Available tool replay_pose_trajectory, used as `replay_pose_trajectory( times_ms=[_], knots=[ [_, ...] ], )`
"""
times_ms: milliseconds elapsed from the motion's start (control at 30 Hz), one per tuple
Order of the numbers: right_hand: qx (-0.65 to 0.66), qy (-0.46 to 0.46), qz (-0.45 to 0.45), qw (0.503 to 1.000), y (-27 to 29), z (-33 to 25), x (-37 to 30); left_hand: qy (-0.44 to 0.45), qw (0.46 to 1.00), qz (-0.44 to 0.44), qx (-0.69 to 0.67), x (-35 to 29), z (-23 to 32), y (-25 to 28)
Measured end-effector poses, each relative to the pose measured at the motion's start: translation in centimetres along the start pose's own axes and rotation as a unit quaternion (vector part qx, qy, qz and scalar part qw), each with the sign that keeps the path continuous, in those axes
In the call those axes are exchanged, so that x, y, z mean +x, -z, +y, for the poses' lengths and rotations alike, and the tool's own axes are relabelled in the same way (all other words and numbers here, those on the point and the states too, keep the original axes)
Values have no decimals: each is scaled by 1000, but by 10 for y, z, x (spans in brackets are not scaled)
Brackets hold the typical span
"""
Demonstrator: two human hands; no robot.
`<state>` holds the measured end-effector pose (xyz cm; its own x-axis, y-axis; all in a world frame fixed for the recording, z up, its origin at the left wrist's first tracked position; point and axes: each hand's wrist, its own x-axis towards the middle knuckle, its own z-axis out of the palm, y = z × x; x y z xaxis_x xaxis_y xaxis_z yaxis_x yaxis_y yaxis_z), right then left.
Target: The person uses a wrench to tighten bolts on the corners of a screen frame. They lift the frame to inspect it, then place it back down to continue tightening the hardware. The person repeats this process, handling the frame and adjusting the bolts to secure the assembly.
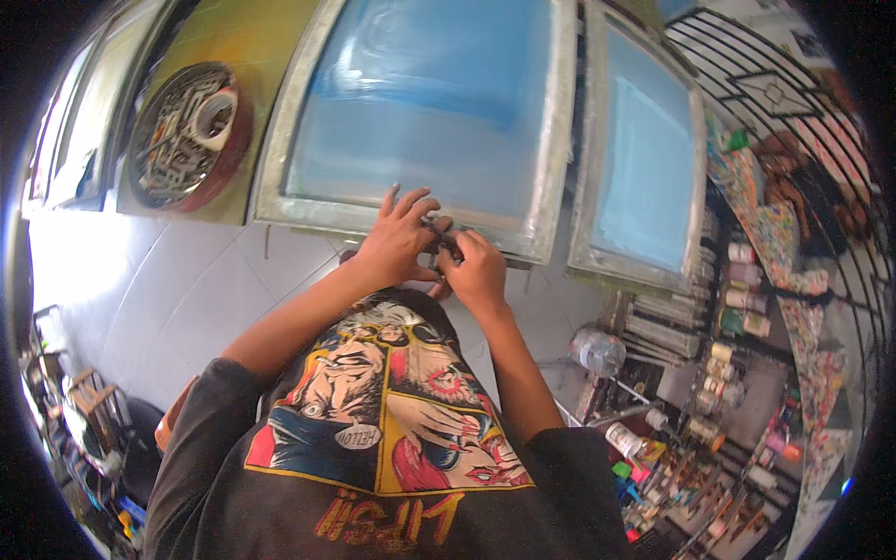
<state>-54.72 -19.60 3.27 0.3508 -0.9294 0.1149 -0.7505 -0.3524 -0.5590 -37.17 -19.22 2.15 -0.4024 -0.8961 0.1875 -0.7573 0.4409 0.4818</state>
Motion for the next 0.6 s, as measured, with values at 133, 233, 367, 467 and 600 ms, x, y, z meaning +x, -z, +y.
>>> replay_pose_trajectory(
  times_ms=[133, 233, 367, 467, 600],
  knots=[
    [20, -51, 34, 998, 11, 3, -9, -37, 999, -13, -9, 12, 7, -10],
    [69, -86, 119, 987, 23, 19, -25, -64, 998, -10, -13, 23, 16, -17],
    [56, -195, 190, 961, 40, 57, -55, -80, 996, -10, -36, 33, 23, -24],
    [108, -253, 189, 943, 43, 76, -72, -68, 995, 1, -79, 38, 23, -28],
    [151, -245, 155, 945, 46, 90, -77, -27, 994, -24, -107, 37, 34, -14]
  ],
)
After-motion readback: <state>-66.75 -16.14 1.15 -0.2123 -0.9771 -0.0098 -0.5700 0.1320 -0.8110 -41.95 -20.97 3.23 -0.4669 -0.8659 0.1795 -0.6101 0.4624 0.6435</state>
